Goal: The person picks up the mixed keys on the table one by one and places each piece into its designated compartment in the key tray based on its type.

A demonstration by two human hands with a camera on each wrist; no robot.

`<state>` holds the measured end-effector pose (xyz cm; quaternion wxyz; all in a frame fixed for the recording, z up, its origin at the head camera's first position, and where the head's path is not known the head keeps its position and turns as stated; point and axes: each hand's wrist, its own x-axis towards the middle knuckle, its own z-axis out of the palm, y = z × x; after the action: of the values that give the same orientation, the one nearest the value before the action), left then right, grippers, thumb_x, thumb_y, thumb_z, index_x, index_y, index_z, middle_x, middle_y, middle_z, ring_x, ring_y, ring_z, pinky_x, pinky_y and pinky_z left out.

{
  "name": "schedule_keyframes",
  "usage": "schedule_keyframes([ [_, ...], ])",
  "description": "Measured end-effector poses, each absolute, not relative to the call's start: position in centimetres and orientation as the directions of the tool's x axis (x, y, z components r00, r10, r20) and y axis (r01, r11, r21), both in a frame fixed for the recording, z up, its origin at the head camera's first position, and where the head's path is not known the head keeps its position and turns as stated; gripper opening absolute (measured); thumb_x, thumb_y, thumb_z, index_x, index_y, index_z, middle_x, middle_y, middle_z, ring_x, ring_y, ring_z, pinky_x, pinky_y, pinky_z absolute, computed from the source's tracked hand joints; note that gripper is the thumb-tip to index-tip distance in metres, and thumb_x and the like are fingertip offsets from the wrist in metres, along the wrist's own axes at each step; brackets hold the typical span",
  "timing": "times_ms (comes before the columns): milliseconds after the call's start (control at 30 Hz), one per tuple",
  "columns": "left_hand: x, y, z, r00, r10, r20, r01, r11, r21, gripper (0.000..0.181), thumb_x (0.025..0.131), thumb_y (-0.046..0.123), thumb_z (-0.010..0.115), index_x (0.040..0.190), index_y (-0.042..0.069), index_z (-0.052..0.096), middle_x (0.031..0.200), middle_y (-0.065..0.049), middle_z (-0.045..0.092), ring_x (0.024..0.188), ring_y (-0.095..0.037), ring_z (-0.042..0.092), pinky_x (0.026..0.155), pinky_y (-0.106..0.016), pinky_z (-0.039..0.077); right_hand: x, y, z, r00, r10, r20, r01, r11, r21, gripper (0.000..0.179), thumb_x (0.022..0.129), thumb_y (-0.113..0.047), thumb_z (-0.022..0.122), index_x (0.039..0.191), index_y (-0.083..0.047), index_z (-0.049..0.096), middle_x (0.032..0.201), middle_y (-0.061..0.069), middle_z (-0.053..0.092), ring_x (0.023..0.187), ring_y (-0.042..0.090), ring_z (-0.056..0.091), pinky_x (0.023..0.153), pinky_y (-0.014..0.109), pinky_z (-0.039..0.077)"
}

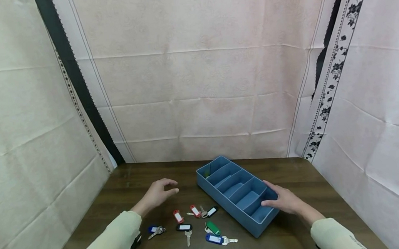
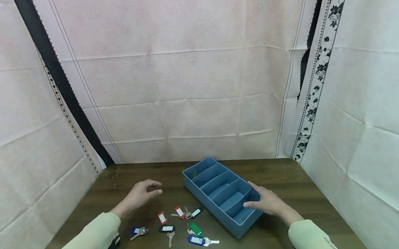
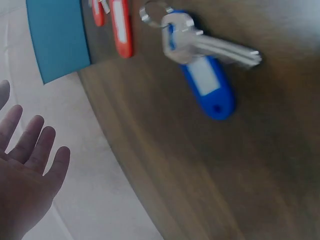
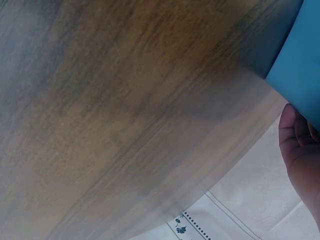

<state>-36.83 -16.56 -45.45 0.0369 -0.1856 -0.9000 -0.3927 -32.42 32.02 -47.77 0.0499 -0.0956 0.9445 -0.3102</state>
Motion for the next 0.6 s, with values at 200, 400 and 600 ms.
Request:
schedule_keyframes([
  [200,-35.6,-16.6,-46.2,-0.919,0.344,0.192,0.376,0.624,0.685,0.030,0.092,0.028,0.072,0.117,0.012,0.070,0.119,-0.003,0.065,0.116,-0.030,0.058,0.097,-0.052,0.045,-32.4,31.9,-47.8,-0.978,-0.206,-0.038,-0.145,0.793,-0.592,0.093,0.087,-0.052,0.070,0.157,-0.010,0.025,0.151,0.033,0.032,0.135,0.058,0.029,0.099,0.074,0.028],
  [400,-34.5,-16.6,-47.4,-0.900,0.403,0.164,0.400,0.620,0.675,0.029,0.094,0.027,0.070,0.117,0.010,0.069,0.117,-0.003,0.065,0.112,-0.028,0.059,0.095,-0.053,0.046,-32.5,31.9,-47.8,-0.977,-0.208,-0.042,-0.144,0.793,-0.591,0.093,0.087,-0.052,0.070,0.157,-0.010,0.025,0.151,0.033,0.032,0.135,0.058,0.029,0.098,0.075,0.028],
  [600,-33.5,-16.3,-48.3,-0.874,0.462,0.153,0.438,0.611,0.659,0.028,0.093,0.021,0.071,0.114,0.004,0.069,0.113,-0.005,0.066,0.108,-0.029,0.060,0.092,-0.053,0.047,-32.4,31.9,-47.8,-0.977,-0.209,-0.040,-0.146,0.796,-0.588,0.093,0.087,-0.053,0.070,0.157,-0.010,0.025,0.151,0.032,0.032,0.135,0.058,0.030,0.098,0.075,0.029],
])
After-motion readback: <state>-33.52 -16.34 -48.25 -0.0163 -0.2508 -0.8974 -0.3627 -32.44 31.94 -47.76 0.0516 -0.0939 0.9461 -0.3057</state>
